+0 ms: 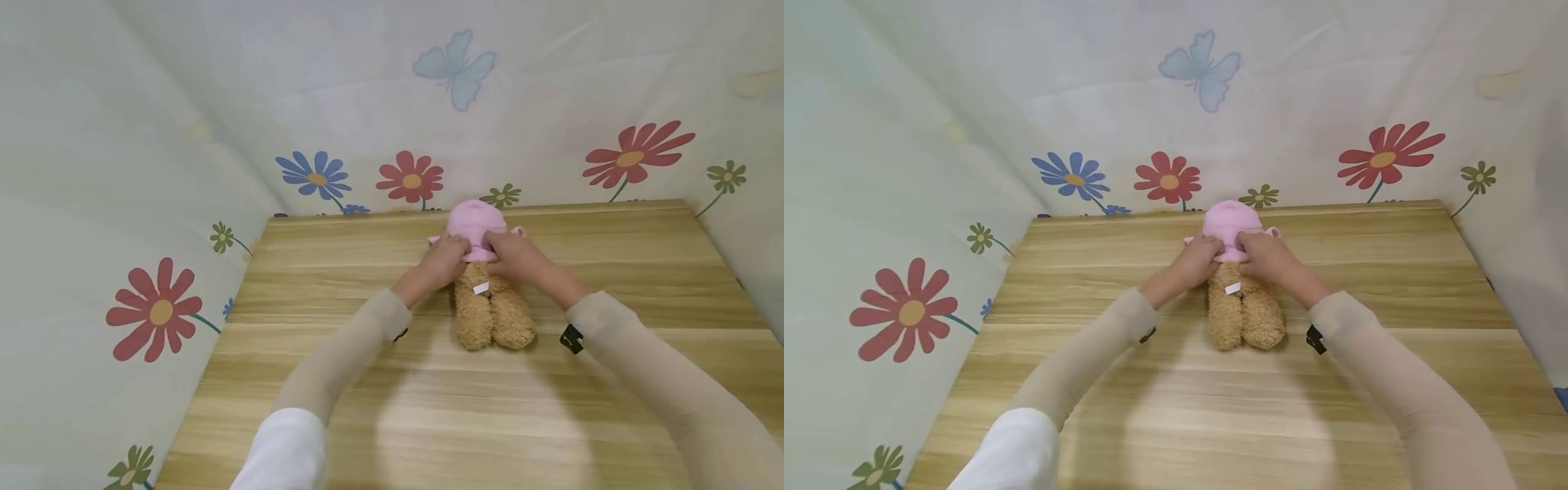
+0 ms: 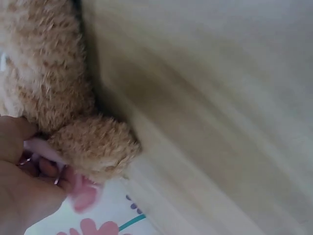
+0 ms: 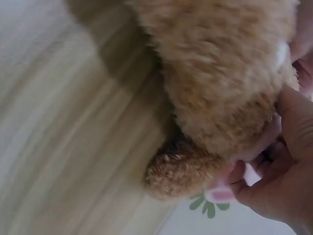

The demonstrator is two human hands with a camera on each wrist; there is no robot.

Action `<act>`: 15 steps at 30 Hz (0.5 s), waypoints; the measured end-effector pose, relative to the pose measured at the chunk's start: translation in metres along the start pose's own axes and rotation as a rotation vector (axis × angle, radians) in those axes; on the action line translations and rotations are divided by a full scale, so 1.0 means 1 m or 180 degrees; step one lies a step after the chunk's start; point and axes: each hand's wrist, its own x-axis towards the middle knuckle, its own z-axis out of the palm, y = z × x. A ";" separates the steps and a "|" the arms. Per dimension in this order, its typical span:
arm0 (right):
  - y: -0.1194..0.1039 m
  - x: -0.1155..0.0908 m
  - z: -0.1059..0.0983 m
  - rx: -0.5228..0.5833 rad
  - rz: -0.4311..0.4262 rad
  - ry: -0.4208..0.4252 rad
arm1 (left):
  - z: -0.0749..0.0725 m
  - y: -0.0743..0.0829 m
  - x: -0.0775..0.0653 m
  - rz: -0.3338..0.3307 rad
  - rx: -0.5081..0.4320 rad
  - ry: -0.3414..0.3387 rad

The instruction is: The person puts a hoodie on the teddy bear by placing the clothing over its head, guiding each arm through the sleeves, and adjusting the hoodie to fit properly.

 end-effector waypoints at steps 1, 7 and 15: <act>0.000 -0.001 0.003 -0.0086 -0.0067 0.0053 | 0.002 0.000 -0.002 0.0061 -0.0017 0.0018; -0.001 -0.006 0.007 -0.0229 -0.0189 0.0158 | -0.004 -0.010 -0.005 0.0419 -0.0724 -0.0089; -0.005 -0.004 -0.024 -0.0583 -0.0633 -0.0300 | -0.041 -0.021 0.016 -0.0215 -0.1179 0.0003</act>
